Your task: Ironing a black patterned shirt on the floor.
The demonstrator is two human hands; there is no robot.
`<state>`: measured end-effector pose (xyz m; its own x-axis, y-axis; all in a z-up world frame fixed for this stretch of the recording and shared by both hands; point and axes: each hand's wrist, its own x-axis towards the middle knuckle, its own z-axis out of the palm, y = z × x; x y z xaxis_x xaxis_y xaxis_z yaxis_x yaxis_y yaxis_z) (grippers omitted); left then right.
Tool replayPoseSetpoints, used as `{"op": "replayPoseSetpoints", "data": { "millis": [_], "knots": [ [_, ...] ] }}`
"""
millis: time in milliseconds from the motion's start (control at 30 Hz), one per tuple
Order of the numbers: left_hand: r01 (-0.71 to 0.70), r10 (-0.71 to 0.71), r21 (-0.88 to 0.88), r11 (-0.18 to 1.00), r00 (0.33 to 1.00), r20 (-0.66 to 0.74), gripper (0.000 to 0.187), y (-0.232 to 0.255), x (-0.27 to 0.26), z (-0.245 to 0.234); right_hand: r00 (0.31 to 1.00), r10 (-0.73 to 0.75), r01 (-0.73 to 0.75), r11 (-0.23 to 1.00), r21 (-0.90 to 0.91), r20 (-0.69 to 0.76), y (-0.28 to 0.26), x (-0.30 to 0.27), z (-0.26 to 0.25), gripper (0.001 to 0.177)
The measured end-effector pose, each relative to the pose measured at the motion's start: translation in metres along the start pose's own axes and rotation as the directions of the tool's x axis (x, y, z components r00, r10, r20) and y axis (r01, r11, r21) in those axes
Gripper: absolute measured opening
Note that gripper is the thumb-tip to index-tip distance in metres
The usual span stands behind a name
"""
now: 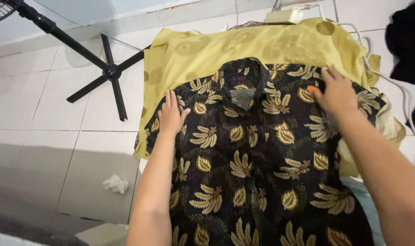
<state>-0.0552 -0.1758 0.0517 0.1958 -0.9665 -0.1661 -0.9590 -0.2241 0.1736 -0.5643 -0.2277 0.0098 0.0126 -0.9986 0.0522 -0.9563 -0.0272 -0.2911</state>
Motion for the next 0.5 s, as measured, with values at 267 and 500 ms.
{"op": "replayPoseSetpoints", "data": {
  "millis": [267, 500],
  "knots": [
    [0.021, -0.023, -0.091, 0.996, 0.999, -0.028, 0.051, -0.001, 0.054, -0.021, 0.951, 0.153, -0.183, 0.979, 0.091, 0.269, 0.041, 0.068, -0.015, 0.087],
    [-0.012, 0.015, -0.04, 0.999, 0.998, 0.067, 0.045, -0.005, 0.038, -0.118, 0.856, 0.183, -0.398, 0.83, 0.389, 0.484, 0.161, 0.072, 0.033, 0.05]
  ]
}}
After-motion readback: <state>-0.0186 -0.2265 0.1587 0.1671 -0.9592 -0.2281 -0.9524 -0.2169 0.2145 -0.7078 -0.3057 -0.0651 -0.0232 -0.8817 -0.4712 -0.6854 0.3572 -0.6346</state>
